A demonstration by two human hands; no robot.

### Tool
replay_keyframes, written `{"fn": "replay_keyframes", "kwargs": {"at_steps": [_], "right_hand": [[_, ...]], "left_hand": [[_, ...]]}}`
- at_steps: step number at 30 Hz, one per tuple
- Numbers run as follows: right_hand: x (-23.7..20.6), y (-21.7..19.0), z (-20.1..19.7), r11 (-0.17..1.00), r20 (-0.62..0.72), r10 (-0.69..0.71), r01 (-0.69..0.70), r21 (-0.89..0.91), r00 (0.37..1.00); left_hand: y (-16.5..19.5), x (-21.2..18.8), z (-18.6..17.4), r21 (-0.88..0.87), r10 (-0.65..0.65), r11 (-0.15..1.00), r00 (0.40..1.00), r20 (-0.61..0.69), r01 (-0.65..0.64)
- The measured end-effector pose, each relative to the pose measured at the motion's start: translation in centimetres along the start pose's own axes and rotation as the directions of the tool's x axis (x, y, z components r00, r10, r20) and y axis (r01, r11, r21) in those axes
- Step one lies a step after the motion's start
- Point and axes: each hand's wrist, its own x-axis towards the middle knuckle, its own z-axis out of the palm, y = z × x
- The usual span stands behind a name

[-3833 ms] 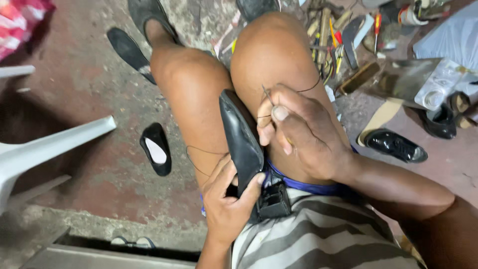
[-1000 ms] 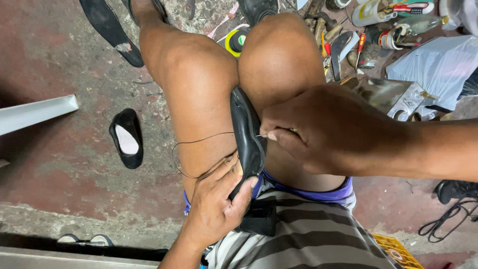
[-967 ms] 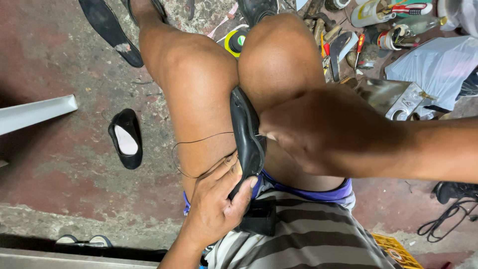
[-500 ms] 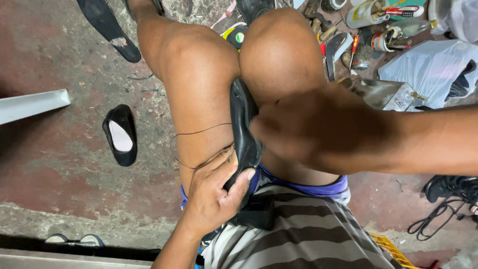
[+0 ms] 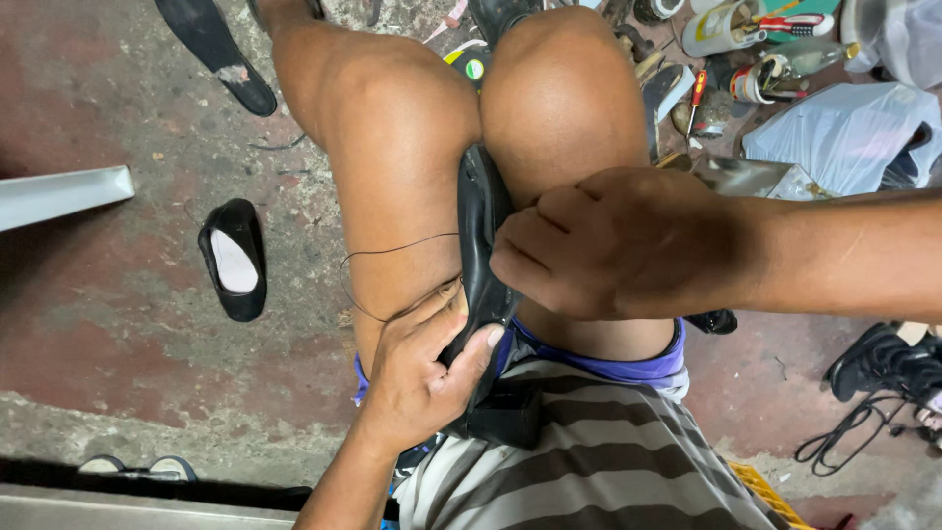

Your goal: The person sits on the floor and sews a black high-heeled shoe using a needle and thread. They repeatedly push the needle through the shoe's sole and pull the thread to stitch the material.

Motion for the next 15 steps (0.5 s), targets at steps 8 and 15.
{"fn": "replay_keyframes", "kwargs": {"at_steps": [8,15], "right_hand": [[0.2,-0.7,0.5,0.817,0.113,0.422,-0.431,0.383,0.900],[-0.9,-1.6,-1.2,0.743,0.241,0.427,-0.490,0.455,0.871]], "left_hand": [[0.4,0.0,-0.2,-0.042,0.022,0.999,1.000,0.005,-0.022],[0.2,-1.9,0.4,-0.268,-0.147,0.952,0.989,0.033,0.150]]}}
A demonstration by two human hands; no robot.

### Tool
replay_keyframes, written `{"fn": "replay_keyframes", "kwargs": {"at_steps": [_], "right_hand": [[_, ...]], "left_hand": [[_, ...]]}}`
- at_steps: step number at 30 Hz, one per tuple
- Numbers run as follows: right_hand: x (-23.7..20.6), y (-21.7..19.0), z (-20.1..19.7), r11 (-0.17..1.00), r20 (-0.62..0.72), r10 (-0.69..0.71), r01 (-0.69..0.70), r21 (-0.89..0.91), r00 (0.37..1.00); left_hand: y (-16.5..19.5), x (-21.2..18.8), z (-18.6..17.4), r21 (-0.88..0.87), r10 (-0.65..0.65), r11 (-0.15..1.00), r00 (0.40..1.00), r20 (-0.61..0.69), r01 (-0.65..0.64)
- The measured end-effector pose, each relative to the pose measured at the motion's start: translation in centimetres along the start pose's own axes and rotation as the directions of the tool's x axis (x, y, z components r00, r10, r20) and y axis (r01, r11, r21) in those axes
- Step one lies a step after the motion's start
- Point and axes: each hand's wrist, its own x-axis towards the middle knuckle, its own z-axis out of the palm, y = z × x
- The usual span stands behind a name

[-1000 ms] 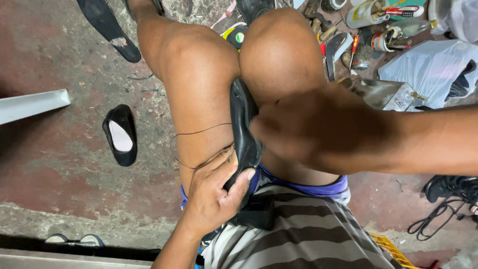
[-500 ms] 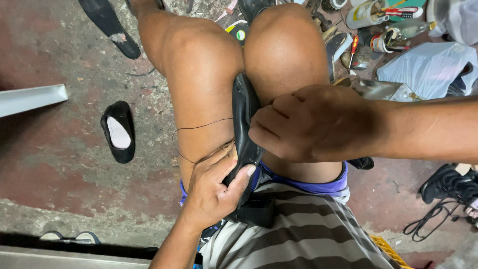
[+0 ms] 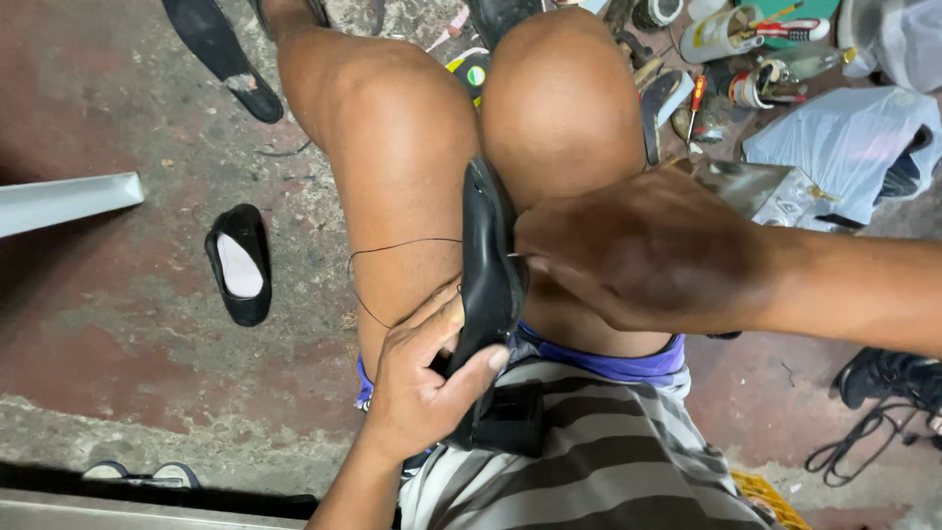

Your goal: The person sits on the floor and sews a black high-heeled shoe using a needle and thread. They repeatedly push the needle through the shoe's sole and pull the thread to stitch the material.

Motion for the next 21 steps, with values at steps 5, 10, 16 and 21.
{"fn": "replay_keyframes", "kwargs": {"at_steps": [5,10,16,21], "right_hand": [[-1.4,1.7,0.7,0.954,-0.115,-0.024,0.058,0.295,0.993],[-3.8,3.5,2.1,0.906,-0.141,0.043,0.021,0.422,0.989],[-5.1,4.4,2.7,0.895,-0.221,0.068,0.038,0.444,0.973],[-5.6,4.7,3.2,0.922,-0.208,0.077,0.010,0.388,0.975]], "left_hand": [[-2.8,-3.3,-0.9,-0.429,-0.032,0.902,0.985,-0.171,-0.045],[-3.6,-5.2,-5.0,-0.455,-0.202,0.891,0.898,-0.392,0.002],[0.3,-3.9,-5.2,0.606,0.245,0.742,0.726,-0.643,0.286],[2.0,-0.5,1.5,0.604,0.232,0.796,0.908,-0.348,0.028]]}}
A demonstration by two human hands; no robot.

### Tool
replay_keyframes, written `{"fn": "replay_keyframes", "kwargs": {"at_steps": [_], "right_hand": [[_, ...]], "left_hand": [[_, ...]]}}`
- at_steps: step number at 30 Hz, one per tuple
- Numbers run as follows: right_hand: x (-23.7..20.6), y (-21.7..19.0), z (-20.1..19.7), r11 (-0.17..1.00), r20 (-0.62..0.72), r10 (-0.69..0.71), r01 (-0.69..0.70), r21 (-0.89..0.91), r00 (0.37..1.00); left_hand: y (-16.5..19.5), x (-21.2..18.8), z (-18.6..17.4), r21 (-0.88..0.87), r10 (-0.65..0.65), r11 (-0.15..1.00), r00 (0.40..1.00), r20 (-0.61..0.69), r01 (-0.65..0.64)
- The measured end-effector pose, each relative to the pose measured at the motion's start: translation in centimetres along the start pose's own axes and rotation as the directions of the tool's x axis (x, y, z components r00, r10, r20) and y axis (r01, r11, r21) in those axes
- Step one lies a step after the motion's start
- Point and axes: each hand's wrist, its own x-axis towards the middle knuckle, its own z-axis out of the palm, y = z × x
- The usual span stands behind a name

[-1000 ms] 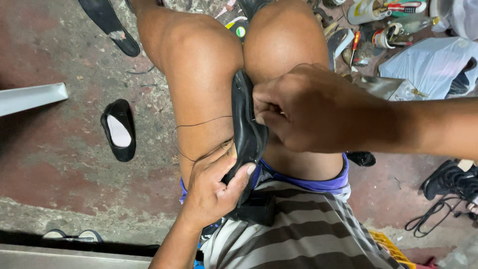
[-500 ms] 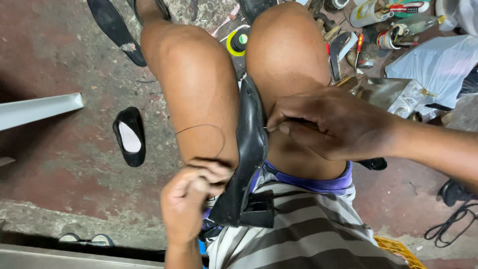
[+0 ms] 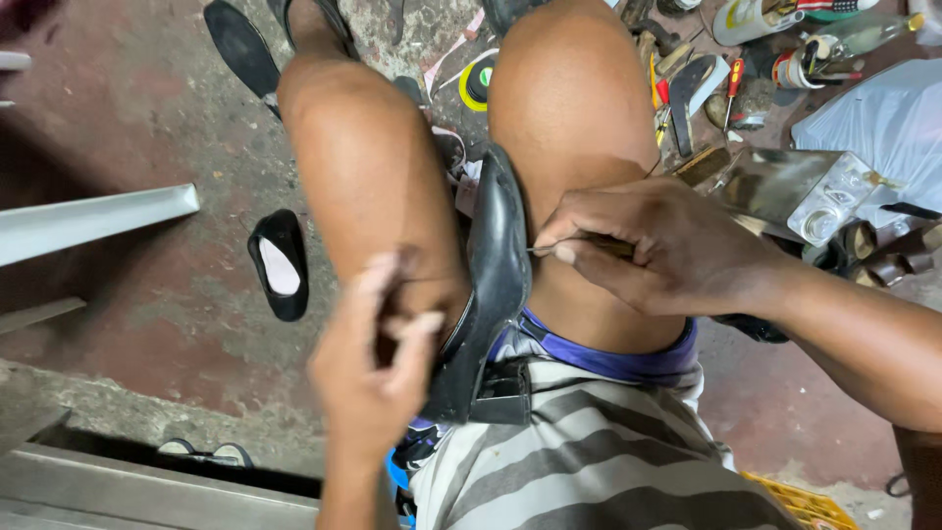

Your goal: The person sits on the floor and sews a black high-heeled shoe using a needle and thread. They repeatedly push the needle through the shoe's sole and pull the thread to stitch the material.

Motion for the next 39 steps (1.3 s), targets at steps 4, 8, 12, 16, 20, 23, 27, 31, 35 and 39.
{"fn": "replay_keyframes", "kwargs": {"at_steps": [4,8,12,16,20,23,27,31,35,39], "right_hand": [[-0.9,0.7,-0.1,0.997,-0.056,-0.037,0.040,0.065,0.998],[-1.7,1.3,-0.4,0.998,-0.038,-0.050,0.052,0.040,0.998],[-1.9,1.5,-0.6,0.995,-0.054,-0.090,0.092,0.040,0.995],[-2.0,1.5,-0.8,0.985,-0.079,-0.141,0.148,0.088,0.987],[-2.4,1.3,-1.2,0.988,-0.082,-0.141,0.146,0.058,0.987],[-2.5,1.2,-1.4,0.989,-0.084,-0.136,0.140,0.040,0.987],[-2.3,1.1,-1.6,0.987,-0.081,-0.161,0.161,-0.006,0.984],[-1.9,1.0,-2.0,0.983,-0.066,-0.172,0.166,-0.083,0.983],[-1.5,0.8,-2.3,0.955,-0.020,-0.204,0.194,-0.222,0.979],[-1.0,0.5,-2.6,0.957,0.014,-0.163,0.162,-0.241,0.986]], "left_hand": [[0.4,-0.1,2.2,-0.082,-0.022,0.996,0.999,0.042,0.026],[-0.8,-1.2,1.7,-0.712,-0.111,0.695,0.993,0.025,0.096],[-0.7,-0.8,2.2,-0.950,-0.299,0.092,0.918,0.260,0.299],[1.0,0.9,4.2,-0.610,-0.418,0.553,0.822,0.387,0.568],[2.7,1.8,5.4,-0.560,-0.412,0.545,0.781,0.469,0.624],[2.9,2.2,5.6,-0.604,-0.449,0.367,0.703,0.551,0.707],[2.4,2.3,5.9,-0.636,-0.480,0.223,0.651,0.588,0.738],[2.2,2.3,6.2,-0.675,-0.485,0.121,0.637,0.599,0.728],[1.8,2.4,6.4,-0.695,-0.476,0.080,0.640,0.603,0.715],[1.4,2.2,6.7,-0.724,-0.435,0.063,0.672,0.599,0.687]]}}
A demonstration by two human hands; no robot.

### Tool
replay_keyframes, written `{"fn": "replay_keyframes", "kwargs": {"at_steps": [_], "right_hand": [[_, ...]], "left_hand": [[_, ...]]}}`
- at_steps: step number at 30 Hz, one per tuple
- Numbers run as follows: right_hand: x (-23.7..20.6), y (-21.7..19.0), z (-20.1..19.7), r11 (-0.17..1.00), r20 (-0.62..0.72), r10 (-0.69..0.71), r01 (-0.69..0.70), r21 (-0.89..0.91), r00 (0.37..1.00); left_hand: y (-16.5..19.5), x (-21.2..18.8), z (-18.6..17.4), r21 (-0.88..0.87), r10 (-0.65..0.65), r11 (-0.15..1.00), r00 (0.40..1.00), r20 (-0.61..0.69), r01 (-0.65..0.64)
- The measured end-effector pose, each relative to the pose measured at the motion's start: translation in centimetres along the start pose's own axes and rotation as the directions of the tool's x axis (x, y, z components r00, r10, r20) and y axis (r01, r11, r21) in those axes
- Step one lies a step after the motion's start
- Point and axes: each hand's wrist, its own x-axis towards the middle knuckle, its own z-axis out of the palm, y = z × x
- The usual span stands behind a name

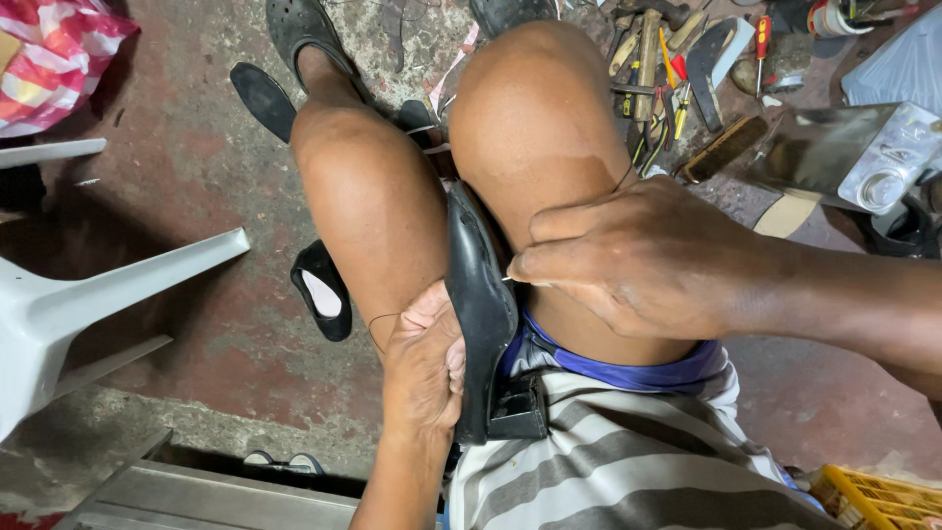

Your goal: The person sits on the floor and sews a black high-heeled shoe using a needle and thread. They repeatedly push the needle through the shoe's sole and pull the thread to stitch the material.

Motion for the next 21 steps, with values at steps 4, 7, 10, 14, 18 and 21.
{"fn": "replay_keyframes", "kwargs": {"at_steps": [4,7,10,14,18,21], "right_hand": [[0.1,0.0,-0.1,0.999,0.005,-0.031,0.031,-0.017,1.000],[-0.1,0.1,0.5,0.999,-0.008,-0.012,0.011,-0.041,1.000],[-0.5,0.2,1.2,0.996,-0.026,-0.039,0.037,-0.078,0.999],[-0.6,-0.2,1.8,0.985,-0.046,-0.052,0.043,-0.167,0.998],[0.1,-1.2,1.9,0.970,-0.024,-0.039,0.032,-0.241,0.999],[0.9,-1.7,2.3,0.972,-0.045,-0.019,0.008,-0.233,0.999]], "left_hand": [[-0.2,0.3,-0.1,-0.017,0.044,0.999,0.998,0.038,-0.044],[-0.3,0.4,0.1,-0.001,0.040,0.999,0.999,0.015,-0.040],[-0.4,0.5,0.3,-0.049,0.043,0.998,0.998,0.037,-0.041],[-0.3,0.3,0.1,-0.067,0.084,0.995,0.990,0.110,-0.077],[-0.3,0.1,-0.1,-0.107,0.103,0.990,0.984,0.148,-0.088],[-0.3,0.1,-0.3,-0.348,0.166,0.937,0.921,0.352,-0.036]]}}
